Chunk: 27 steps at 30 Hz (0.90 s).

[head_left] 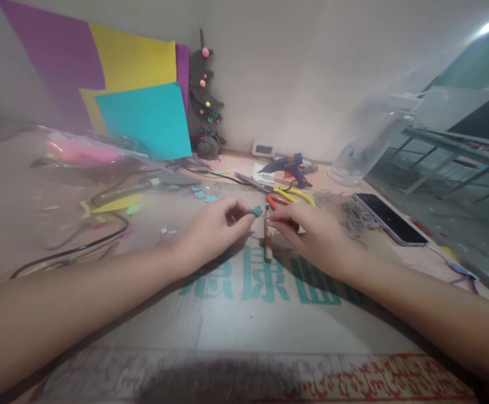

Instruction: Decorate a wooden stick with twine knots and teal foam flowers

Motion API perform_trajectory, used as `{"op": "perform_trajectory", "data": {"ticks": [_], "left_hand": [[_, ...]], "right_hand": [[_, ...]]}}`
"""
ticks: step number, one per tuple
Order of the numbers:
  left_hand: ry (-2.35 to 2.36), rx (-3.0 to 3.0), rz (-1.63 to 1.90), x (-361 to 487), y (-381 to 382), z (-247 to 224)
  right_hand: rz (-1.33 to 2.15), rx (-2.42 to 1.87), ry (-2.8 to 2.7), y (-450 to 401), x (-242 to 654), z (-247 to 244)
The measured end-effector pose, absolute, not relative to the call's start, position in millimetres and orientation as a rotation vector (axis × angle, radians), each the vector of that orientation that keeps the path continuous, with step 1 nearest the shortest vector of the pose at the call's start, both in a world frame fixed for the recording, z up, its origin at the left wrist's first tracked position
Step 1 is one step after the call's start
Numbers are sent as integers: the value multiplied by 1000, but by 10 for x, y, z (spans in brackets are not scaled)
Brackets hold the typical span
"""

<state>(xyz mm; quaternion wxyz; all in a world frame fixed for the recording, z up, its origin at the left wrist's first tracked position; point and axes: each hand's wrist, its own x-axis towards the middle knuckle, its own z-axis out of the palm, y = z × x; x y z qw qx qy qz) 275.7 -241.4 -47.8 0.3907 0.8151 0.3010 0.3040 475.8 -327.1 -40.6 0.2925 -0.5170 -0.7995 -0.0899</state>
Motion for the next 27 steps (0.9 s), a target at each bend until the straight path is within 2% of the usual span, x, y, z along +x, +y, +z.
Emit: {"op": "perform_trajectory", "data": {"ticks": [3,8,27], "left_hand": [[761,2079,761,2754,-2415,-486],[749,2086,762,2747,-2414,-505],[749,2144,715,2753,-2380,-546]], "right_hand": [[-525,-1264,-2221,-3231,4844,-440],[-747,-1178,-2308,-3214,4878,-446],[-723,-1055,-2399,-3243,4874,-437]]}}
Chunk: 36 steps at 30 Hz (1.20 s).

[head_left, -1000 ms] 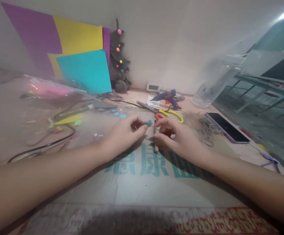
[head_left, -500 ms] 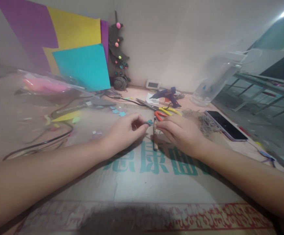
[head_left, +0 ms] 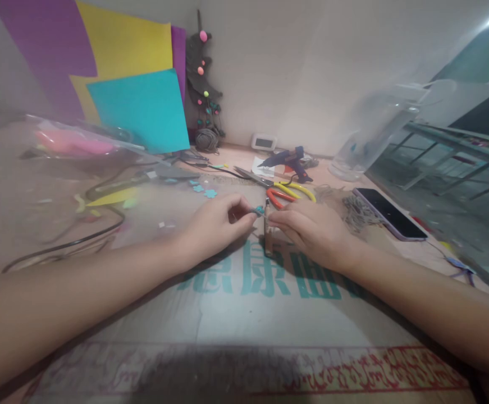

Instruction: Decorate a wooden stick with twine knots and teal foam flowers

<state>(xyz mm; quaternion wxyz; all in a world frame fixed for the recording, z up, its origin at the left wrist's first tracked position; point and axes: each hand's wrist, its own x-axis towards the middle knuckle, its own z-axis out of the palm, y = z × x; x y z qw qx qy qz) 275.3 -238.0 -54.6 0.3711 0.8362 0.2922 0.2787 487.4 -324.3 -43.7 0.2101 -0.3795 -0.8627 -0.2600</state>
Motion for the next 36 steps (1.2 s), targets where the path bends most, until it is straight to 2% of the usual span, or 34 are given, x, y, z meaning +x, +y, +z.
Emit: {"op": "perform_trajectory", "data": {"ticks": [5,14,21,31,36], "left_hand": [[731,2170,708,2751,-2384,-549],[700,2236,640,2759,-2421,-504],[611,2229,617,2740,-2424,-535],[594,2091,617,2739,-2381,-571],[624,2000,617,2726,-2411,-569]], "right_hand": [[-671,-1124,-2351,-3259,4805,-398],[-315,-1415,-2198,-3229,4783,-441],[12,-1434,-1993,-3234,4674,-412],[295,-1446,-1840,-3238,4636,-427],[272,-1435,-1844,-3220,4623,-421]]}}
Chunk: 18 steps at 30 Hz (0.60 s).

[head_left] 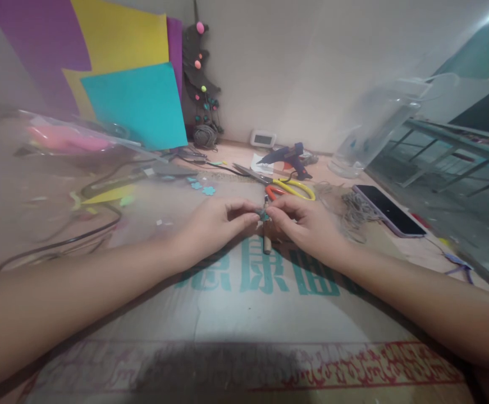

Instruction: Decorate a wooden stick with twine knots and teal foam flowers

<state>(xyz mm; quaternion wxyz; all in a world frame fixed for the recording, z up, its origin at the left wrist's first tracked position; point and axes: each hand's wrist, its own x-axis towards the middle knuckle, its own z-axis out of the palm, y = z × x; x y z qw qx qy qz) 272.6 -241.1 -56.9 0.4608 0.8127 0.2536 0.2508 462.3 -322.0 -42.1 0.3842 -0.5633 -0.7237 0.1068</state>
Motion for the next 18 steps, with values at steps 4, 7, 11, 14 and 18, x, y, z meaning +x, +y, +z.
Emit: {"op": "perform_trajectory", "data": {"ticks": [4,7,11,14,18], "left_hand": [[591,1870,591,2729,-2449,-551],[572,1856,616,2733,-2452,-552],[589,1873,621,2742,-2447,-542],[622,1912,626,2750,-2455,-521],[661,1967,627,2752,-2454,-519]], "right_hand": [[193,-1430,-1874,-3208,4624,-419],[86,-1420,-1927,-3210,4635,-429],[-21,-1416,-1991,-3219,4640,-448],[-32,-1427,-2018,-3224,4640,-454],[-3,-1443,-2007,-3225,4647,-452]]}}
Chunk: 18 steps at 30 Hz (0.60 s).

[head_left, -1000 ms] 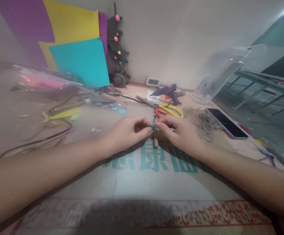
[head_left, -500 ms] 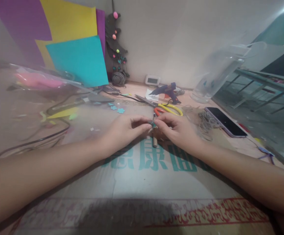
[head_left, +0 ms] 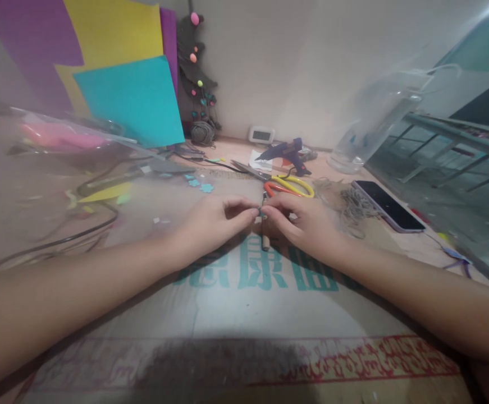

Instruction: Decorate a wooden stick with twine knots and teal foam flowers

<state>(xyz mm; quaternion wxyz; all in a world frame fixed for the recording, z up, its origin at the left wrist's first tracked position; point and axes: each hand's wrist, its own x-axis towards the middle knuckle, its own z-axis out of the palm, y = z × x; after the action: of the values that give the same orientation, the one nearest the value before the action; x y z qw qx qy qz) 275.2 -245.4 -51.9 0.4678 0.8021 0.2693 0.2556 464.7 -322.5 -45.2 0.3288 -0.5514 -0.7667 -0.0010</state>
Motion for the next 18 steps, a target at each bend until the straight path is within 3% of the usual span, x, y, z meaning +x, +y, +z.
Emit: {"op": "perform_trajectory", "data": {"ticks": [18], "left_hand": [[661,2003,645,2735,-2430,-529]], "right_hand": [[61,-1393,-1945,-3240,4657,-458]]}}
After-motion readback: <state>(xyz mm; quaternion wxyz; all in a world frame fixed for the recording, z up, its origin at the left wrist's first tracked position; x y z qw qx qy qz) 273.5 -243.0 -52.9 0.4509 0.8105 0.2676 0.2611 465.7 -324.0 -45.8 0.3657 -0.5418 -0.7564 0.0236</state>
